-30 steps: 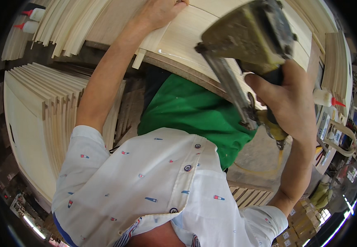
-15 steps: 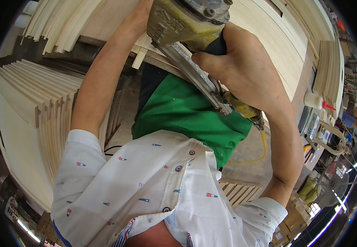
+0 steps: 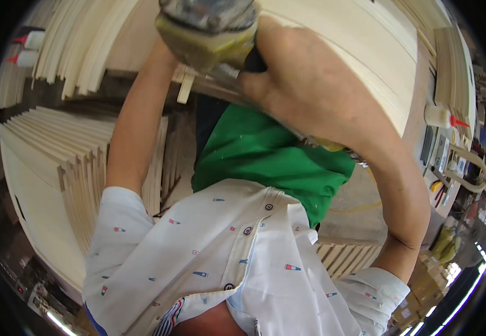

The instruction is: Assembling wooden panels using a pneumatic nail gun and wood glue.

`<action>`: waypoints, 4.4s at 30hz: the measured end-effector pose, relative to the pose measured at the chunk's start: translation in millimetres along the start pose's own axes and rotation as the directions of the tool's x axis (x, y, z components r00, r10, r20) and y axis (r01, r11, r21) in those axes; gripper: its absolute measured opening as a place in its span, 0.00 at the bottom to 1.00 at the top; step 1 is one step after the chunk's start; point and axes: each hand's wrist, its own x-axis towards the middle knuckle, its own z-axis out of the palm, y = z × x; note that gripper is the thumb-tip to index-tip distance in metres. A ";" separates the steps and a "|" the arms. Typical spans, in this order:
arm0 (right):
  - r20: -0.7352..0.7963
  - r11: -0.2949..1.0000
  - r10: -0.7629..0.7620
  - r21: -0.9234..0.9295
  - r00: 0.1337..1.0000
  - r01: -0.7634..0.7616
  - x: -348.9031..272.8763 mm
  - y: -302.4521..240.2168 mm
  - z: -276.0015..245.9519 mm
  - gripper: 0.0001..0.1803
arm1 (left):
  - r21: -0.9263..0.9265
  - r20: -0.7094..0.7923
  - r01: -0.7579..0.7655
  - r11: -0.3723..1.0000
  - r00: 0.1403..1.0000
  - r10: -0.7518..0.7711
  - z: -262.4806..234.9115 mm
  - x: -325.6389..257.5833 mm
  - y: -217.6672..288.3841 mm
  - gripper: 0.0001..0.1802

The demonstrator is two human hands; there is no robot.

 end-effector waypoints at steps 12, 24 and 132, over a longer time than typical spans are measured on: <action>0.081 0.760 0.595 0.267 0.800 -0.592 -72.9 44.3 -57.7 0.16 | 0.959 0.023 -0.106 0.261 0.952 0.304 -15.2 17.9 -7.6 0.24; 0.061 0.822 0.521 0.235 0.852 -0.519 -71.4 68.7 -63.1 0.17 | 0.950 0.197 -0.237 0.204 0.960 0.201 -10.2 102.9 -11.3 0.14; 0.025 0.709 0.621 0.407 0.783 -0.576 -54.6 92.3 -85.4 0.15 | 0.922 -0.088 0.015 0.386 0.981 0.173 -33.6 110.2 -6.8 0.34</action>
